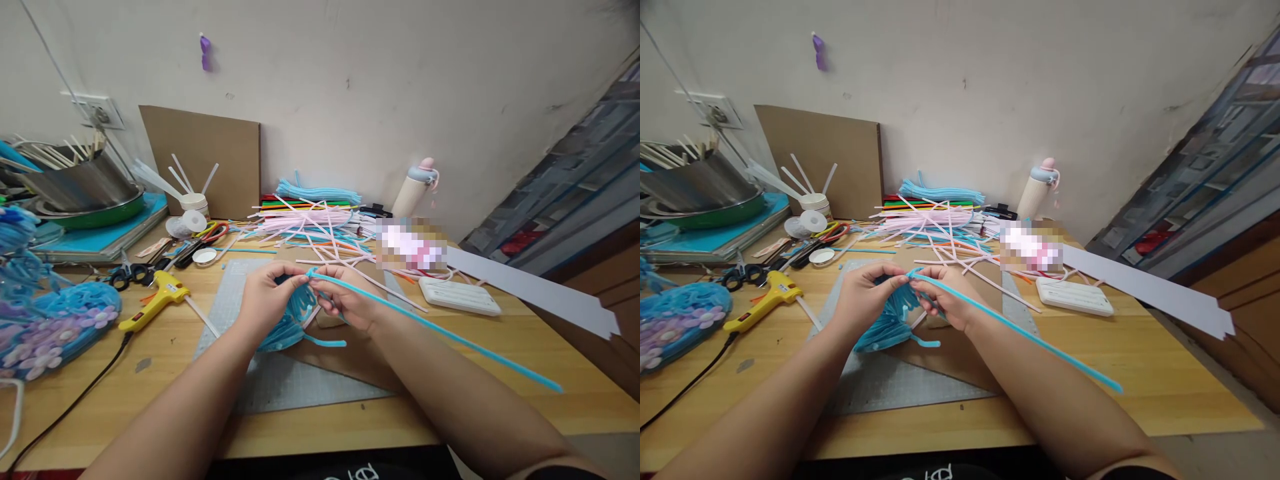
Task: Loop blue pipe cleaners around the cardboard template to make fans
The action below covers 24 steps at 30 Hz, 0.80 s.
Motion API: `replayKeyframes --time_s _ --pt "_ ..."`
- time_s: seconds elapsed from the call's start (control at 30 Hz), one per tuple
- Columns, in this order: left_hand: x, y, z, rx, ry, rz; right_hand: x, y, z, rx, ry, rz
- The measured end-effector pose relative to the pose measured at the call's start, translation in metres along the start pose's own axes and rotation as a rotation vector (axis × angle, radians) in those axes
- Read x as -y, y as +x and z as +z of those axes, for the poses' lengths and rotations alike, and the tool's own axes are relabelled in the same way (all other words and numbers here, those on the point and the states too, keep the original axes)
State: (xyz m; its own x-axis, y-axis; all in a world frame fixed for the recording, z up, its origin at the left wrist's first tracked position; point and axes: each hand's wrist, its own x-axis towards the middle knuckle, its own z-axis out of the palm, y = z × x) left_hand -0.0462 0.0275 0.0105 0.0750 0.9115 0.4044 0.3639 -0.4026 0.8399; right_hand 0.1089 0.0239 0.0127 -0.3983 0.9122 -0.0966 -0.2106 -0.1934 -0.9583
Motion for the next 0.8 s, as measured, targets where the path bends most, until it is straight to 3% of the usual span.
replayKeyframes --time_s 0.23,0.4,0.57,0.8 --pt "-0.001 0.0 -0.001 0.021 0.03 0.015 -0.012 0.0 0.002 -0.232 -0.291 -0.33" --pt "0.001 0.001 0.0 0.025 -0.004 -0.019 -0.014 0.0 -0.002 -0.259 -0.479 -0.403" --pt "0.001 0.001 -0.001 0.027 -0.046 -0.031 -0.008 -0.001 -0.002 -0.173 -0.614 -0.564" --pt "0.001 0.001 -0.001 0.016 -0.026 -0.065 -0.008 0.0 -0.007 -0.179 -0.853 -0.701"
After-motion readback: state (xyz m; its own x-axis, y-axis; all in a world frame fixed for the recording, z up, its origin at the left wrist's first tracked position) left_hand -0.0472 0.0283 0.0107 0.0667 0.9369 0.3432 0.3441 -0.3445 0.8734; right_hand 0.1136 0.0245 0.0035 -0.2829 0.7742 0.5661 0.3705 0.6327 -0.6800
